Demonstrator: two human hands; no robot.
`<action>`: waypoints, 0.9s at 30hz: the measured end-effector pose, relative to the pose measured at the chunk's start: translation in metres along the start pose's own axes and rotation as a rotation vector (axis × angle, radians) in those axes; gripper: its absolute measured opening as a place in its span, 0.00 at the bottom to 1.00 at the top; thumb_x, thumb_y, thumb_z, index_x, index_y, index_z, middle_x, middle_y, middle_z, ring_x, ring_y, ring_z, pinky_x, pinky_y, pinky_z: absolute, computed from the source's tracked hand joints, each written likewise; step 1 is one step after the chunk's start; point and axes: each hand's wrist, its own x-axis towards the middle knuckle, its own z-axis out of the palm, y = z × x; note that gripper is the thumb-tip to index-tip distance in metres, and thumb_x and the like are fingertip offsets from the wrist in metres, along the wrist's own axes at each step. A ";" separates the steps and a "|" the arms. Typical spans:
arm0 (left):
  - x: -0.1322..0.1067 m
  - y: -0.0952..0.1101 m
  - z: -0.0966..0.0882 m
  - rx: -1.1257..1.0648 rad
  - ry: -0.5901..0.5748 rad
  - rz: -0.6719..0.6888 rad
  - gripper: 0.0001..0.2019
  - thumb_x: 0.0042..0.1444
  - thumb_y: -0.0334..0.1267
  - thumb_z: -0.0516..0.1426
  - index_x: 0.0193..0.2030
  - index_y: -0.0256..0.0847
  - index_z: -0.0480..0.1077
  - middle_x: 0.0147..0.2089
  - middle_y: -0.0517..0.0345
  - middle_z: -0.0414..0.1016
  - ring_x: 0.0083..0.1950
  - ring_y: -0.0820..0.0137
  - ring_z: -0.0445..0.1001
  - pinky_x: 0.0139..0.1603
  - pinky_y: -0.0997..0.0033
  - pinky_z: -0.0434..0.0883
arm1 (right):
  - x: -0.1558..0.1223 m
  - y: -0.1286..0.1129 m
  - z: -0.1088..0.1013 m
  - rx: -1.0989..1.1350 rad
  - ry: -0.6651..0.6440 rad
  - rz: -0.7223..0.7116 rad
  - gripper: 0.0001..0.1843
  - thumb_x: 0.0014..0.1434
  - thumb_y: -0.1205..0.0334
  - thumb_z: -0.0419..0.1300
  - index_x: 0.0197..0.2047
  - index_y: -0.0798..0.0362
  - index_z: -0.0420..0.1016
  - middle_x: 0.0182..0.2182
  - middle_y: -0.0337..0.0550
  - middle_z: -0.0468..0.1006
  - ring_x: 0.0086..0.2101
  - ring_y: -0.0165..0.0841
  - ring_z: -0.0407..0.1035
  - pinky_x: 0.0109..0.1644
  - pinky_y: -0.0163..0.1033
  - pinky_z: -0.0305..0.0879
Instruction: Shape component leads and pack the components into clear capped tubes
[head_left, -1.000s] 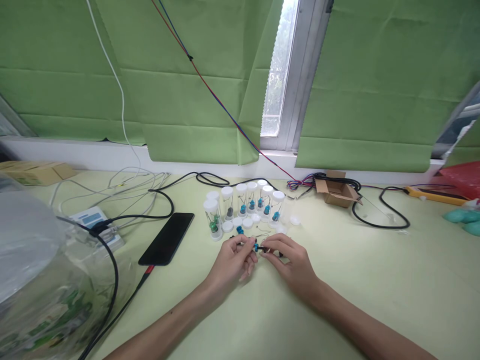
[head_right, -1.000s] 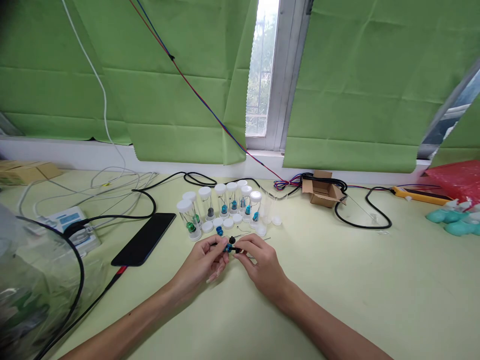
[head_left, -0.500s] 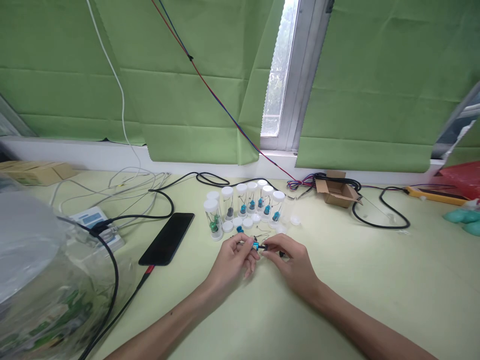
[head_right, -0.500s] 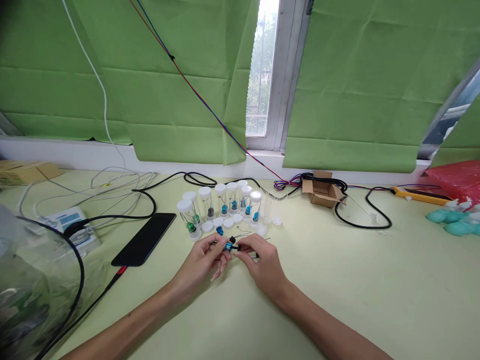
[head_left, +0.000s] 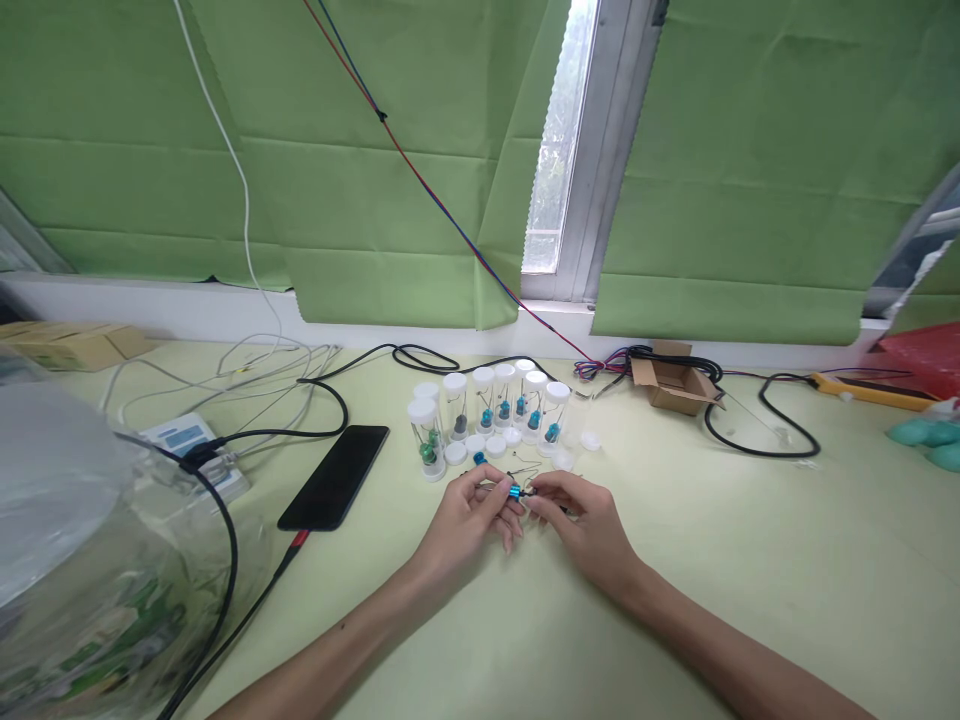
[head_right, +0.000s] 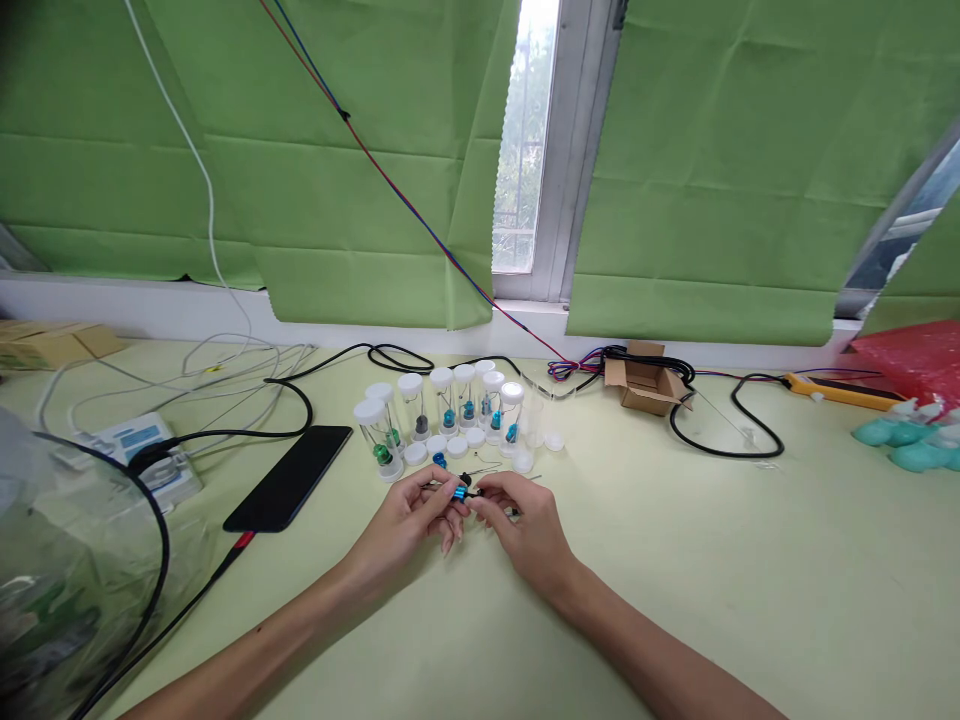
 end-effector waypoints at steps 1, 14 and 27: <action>0.000 0.000 0.000 0.002 -0.003 -0.002 0.16 0.54 0.50 0.62 0.33 0.39 0.67 0.26 0.57 0.74 0.24 0.70 0.73 0.24 0.72 0.69 | 0.000 0.000 0.000 0.006 -0.005 0.013 0.05 0.60 0.61 0.62 0.38 0.53 0.75 0.30 0.43 0.79 0.27 0.33 0.74 0.33 0.39 0.74; -0.003 0.004 0.003 0.010 -0.031 0.012 0.16 0.52 0.50 0.63 0.34 0.39 0.69 0.26 0.57 0.75 0.26 0.70 0.73 0.27 0.72 0.70 | 0.000 -0.003 0.001 0.121 -0.059 0.129 0.13 0.63 0.50 0.58 0.34 0.52 0.70 0.22 0.36 0.73 0.20 0.29 0.69 0.25 0.35 0.69; -0.003 0.000 0.002 0.045 0.000 0.023 0.11 0.54 0.43 0.63 0.36 0.40 0.67 0.24 0.58 0.75 0.26 0.71 0.72 0.30 0.71 0.69 | 0.001 -0.002 0.002 0.155 -0.077 0.178 0.14 0.64 0.50 0.57 0.34 0.52 0.69 0.23 0.37 0.73 0.19 0.28 0.67 0.22 0.33 0.66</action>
